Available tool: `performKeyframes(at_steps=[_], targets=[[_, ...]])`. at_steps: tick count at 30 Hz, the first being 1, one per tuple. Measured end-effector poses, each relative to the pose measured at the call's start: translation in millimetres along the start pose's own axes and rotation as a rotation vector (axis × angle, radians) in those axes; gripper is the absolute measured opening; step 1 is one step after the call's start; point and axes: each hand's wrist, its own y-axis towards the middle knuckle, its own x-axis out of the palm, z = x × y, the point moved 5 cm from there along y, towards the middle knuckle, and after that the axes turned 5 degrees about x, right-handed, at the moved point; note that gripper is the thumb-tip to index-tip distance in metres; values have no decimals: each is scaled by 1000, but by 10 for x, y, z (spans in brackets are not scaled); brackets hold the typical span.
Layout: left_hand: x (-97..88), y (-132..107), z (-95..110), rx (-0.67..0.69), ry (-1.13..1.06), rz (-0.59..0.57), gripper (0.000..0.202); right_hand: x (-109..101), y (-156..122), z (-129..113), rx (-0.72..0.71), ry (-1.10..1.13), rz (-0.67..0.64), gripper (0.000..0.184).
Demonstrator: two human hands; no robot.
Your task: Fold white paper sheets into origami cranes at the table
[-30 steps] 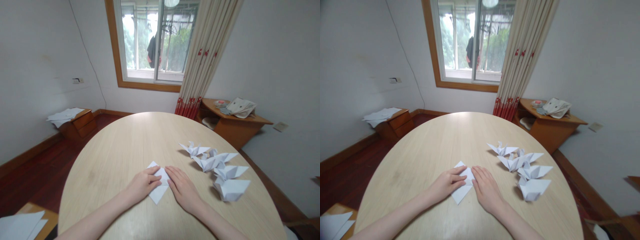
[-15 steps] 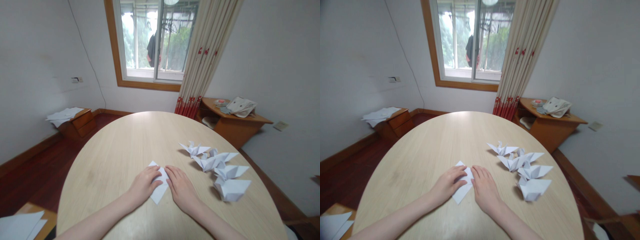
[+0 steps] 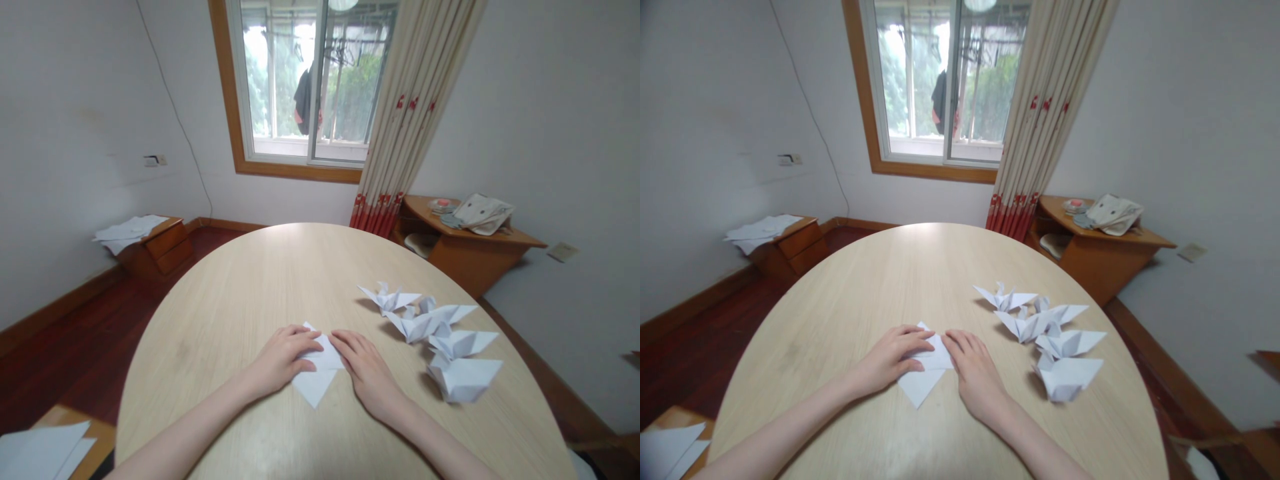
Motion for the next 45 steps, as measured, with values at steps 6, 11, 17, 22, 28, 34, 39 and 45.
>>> performKeyframes(at_steps=[6, 11, 17, 22, 28, 34, 39, 45], targets=[[-17, -16, -63, 84, -40, -49, 35, -3, 1, 8, -13, -16, -35, 69], [-27, -35, -18, 158, -72, 8, 29, -18, 2, -13, 1, -29, -65, 70], [-37, -48, 61, 283, 38, 89, 24, 16, -13, -25, -37, -41, -91, 77], [-21, -57, 50, 309, 114, 100, 37, 27, -28, -17, -56, -49, -98, 75], [-26, -71, 77, 249, 215, 92, 38, -16, -34, -75, -93, -23, -111, 72], [-88, -104, 198, 197, 318, 73, 29, -56, -35, -112, -119, -18, -88, 62], [-106, -126, 227, 180, 367, 92, 25, -115, -28, -147, -119, -19, -47, 50], [-127, -105, 178, 123, 408, 127, 26, -150, -35, -143, -145, 14, 30, 43]])
